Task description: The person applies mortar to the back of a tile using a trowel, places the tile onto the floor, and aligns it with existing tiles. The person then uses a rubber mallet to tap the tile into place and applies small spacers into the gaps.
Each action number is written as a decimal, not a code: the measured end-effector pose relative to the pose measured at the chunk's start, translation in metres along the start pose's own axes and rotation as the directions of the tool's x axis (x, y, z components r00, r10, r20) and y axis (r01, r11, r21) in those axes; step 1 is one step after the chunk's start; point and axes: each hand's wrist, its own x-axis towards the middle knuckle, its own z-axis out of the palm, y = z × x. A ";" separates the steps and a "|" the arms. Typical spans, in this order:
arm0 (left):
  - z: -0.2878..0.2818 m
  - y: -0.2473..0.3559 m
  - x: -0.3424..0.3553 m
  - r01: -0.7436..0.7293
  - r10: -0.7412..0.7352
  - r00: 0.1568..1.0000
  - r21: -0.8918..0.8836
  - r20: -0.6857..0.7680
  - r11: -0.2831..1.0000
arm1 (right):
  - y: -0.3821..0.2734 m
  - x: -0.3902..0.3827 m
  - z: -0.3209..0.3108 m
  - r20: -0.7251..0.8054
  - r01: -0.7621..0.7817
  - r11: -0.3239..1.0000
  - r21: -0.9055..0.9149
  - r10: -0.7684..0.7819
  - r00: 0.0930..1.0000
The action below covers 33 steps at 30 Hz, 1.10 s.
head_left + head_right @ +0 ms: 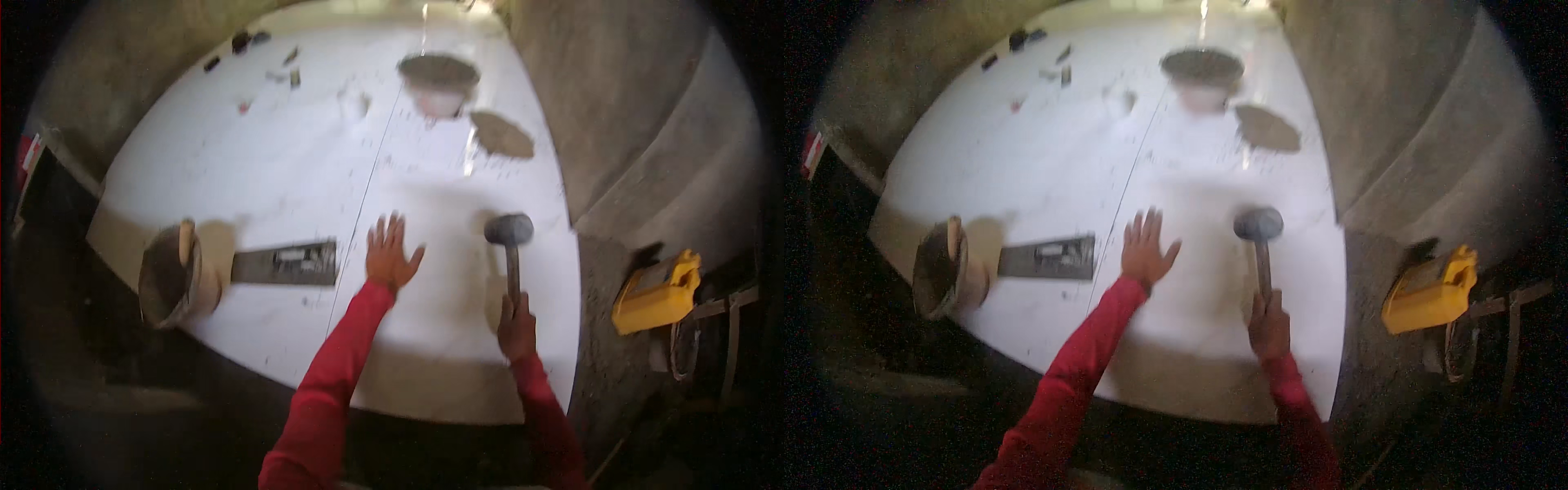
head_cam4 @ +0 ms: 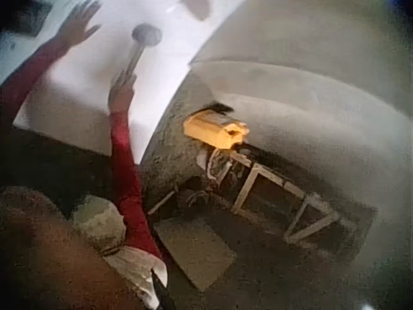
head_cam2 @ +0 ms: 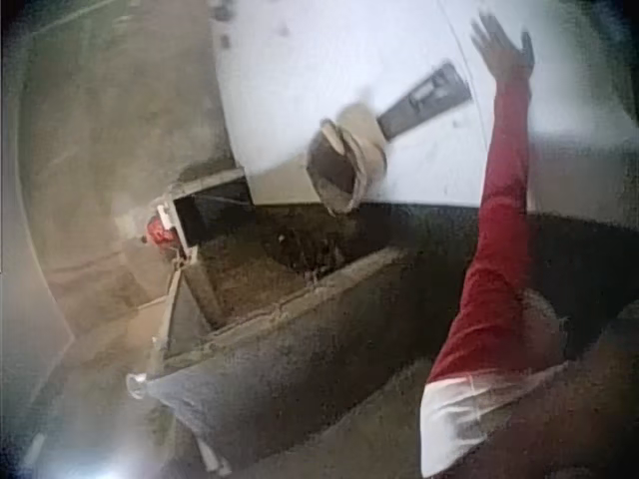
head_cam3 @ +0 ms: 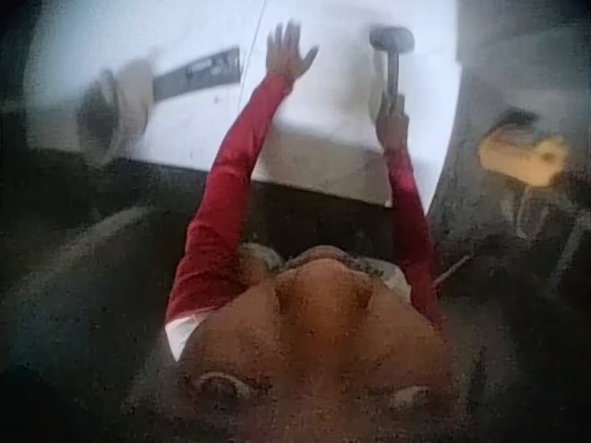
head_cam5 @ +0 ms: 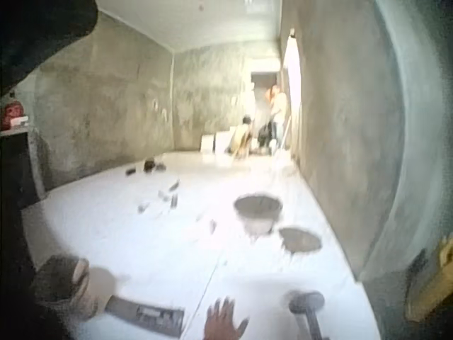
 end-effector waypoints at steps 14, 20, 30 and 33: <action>-0.063 -0.032 -0.091 0.047 -0.047 0.999 0.029 -0.006 0.998 | 0.184 -0.070 -0.046 -0.195 -0.101 0.856 0.508 0.229 0.954; -0.098 -0.038 -0.146 0.015 -0.017 0.998 0.041 0.056 0.999 | 0.150 -0.092 -0.043 -0.030 -0.259 0.726 0.636 0.359 0.933; -0.166 0.036 -0.199 -0.364 0.356 0.850 -0.055 0.388 0.930 | 0.180 -0.075 -0.088 -0.253 0.009 0.857 0.515 0.141 0.957; -0.155 0.031 -0.223 -0.315 0.360 0.763 -0.178 0.537 0.932 | 0.164 -0.065 -0.079 -0.059 -0.235 0.790 0.567 0.323 0.944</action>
